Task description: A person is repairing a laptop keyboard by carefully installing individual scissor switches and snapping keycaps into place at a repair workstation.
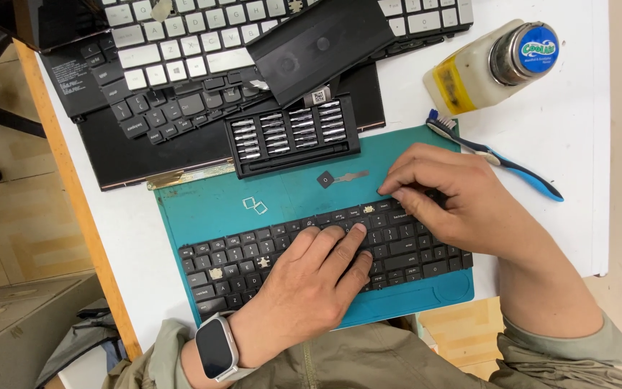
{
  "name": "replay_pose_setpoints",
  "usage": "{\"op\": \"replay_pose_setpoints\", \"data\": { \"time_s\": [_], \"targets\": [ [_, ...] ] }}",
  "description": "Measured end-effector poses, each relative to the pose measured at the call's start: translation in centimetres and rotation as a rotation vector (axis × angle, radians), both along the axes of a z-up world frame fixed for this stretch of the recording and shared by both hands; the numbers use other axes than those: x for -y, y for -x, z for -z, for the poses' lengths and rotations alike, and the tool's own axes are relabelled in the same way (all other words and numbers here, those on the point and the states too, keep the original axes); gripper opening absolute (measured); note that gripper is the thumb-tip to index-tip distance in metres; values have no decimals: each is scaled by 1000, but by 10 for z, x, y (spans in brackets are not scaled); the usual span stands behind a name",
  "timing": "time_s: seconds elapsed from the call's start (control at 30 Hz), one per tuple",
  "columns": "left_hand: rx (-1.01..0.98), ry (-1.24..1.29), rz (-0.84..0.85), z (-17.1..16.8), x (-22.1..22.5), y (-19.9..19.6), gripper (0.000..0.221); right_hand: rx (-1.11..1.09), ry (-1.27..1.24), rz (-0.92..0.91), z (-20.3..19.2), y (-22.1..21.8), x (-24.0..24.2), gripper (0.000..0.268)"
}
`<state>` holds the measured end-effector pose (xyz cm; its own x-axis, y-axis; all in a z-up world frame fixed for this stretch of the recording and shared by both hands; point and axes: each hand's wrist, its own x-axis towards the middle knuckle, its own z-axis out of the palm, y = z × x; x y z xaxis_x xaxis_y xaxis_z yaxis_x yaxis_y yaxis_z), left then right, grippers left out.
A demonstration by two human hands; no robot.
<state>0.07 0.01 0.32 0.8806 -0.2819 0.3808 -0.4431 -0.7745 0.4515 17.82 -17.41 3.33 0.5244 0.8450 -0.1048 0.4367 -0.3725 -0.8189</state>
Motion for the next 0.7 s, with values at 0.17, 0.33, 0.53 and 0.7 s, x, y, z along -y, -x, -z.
{"op": "replay_pose_setpoints", "data": {
  "time_s": [0.17,0.33,0.53,0.7],
  "targets": [
    [1,-18,-9,1,0,1,14,-17,98,45,3,3,-1,19],
    [-9,-15,0,1,-1,2,14,48,-32,-121,7,3,-6,10],
    [1,-30,-9,2,-1,2,16,56,-14,-207,12,4,-4,13],
    [-9,-34,-8,2,-1,3,13,93,-7,-237,17,7,-6,17]
  ]
}}
